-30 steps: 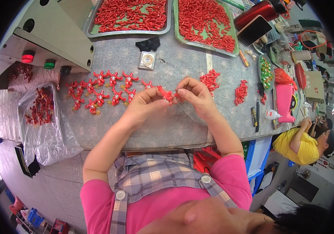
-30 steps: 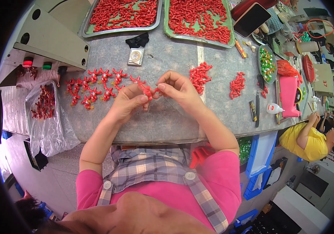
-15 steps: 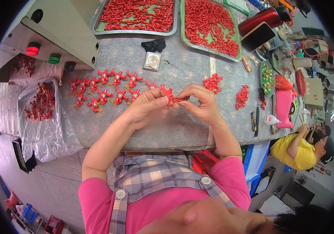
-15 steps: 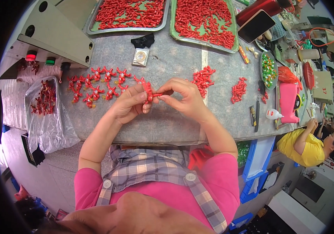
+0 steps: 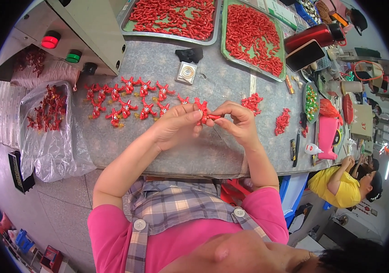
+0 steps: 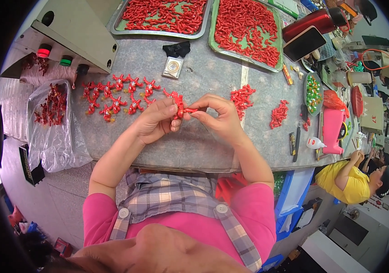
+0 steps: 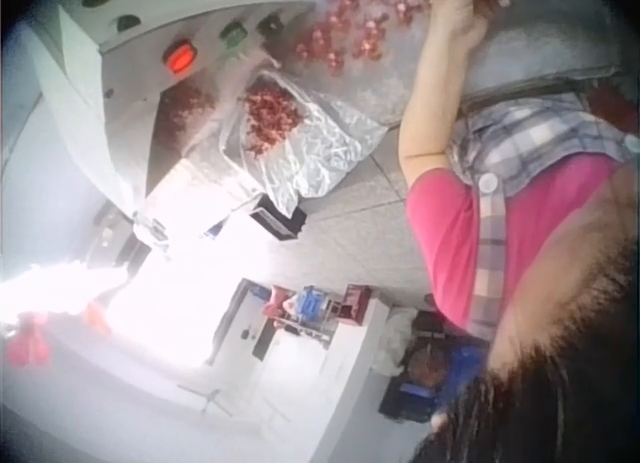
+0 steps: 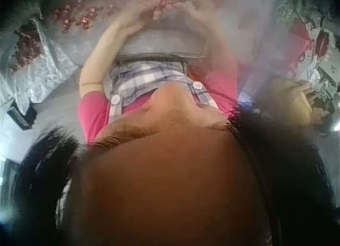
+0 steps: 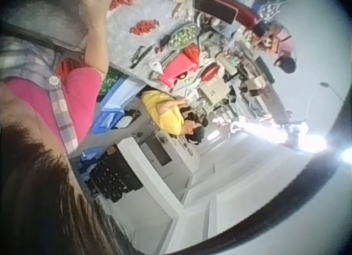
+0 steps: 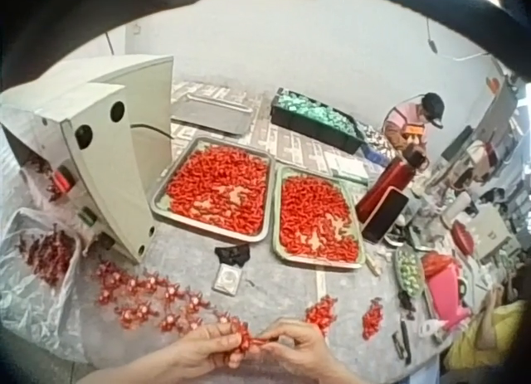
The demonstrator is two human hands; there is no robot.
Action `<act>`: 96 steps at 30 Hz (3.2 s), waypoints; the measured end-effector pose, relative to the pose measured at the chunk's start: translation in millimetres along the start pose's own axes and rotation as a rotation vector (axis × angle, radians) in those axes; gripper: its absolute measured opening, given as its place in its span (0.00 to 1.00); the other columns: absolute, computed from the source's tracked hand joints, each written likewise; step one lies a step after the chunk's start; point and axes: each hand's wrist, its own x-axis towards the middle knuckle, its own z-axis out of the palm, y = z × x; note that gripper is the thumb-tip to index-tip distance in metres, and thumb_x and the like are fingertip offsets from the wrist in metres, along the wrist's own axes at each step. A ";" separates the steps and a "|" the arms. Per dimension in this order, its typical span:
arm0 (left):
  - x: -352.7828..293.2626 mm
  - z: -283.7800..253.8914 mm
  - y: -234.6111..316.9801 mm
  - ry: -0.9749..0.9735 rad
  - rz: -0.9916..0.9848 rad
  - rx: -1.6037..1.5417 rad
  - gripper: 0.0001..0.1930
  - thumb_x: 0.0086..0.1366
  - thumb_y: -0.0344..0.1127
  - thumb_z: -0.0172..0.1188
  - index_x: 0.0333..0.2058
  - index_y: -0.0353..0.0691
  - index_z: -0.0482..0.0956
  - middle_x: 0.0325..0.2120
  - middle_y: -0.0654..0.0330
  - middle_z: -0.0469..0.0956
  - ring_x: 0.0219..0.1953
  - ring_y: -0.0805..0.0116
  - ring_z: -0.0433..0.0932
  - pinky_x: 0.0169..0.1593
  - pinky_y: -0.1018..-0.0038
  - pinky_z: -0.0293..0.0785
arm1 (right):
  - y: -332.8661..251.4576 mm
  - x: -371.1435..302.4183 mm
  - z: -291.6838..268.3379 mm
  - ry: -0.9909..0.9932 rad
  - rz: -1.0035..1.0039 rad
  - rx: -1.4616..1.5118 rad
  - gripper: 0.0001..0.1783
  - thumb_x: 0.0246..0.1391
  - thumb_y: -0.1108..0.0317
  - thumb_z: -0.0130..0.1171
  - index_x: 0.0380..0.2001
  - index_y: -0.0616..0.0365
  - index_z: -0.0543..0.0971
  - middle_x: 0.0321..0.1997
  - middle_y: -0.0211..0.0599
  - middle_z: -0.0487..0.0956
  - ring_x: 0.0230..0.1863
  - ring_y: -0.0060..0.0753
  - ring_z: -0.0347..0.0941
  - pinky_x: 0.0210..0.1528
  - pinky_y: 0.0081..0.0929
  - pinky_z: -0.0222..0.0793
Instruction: The person assembles small red plastic parts by hand at a factory workbench, grouping them together in trays.
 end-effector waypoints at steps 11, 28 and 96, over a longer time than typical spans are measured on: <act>0.2 -3.8 16.2 0.431 0.555 0.188 0.08 0.61 0.36 0.55 0.36 0.41 0.72 0.33 0.60 0.77 0.24 0.83 0.70 0.31 0.85 0.69 | 5.6 77.6 -3.3 0.051 -0.400 -0.818 0.06 0.40 0.71 0.61 0.26 0.56 0.78 0.24 0.30 0.73 0.27 0.32 0.70 0.29 0.27 0.65; -3.0 -6.7 24.9 0.459 0.672 0.093 0.06 0.59 0.35 0.57 0.33 0.42 0.73 0.28 0.67 0.75 0.25 0.83 0.70 0.30 0.84 0.67 | 7.2 98.8 1.8 -0.158 -0.520 -1.228 0.08 0.35 0.75 0.58 0.24 0.55 0.76 0.23 0.30 0.71 0.27 0.31 0.67 0.30 0.27 0.65; 3.5 -2.2 -8.7 0.256 0.832 1.141 0.11 0.49 0.21 0.61 0.33 0.36 0.75 0.34 0.59 0.76 0.39 0.72 0.74 0.42 0.77 0.71 | -17.6 3.2 11.8 0.102 -0.022 -0.133 0.07 0.41 0.75 0.60 0.28 0.60 0.77 0.27 0.36 0.75 0.29 0.32 0.71 0.31 0.24 0.65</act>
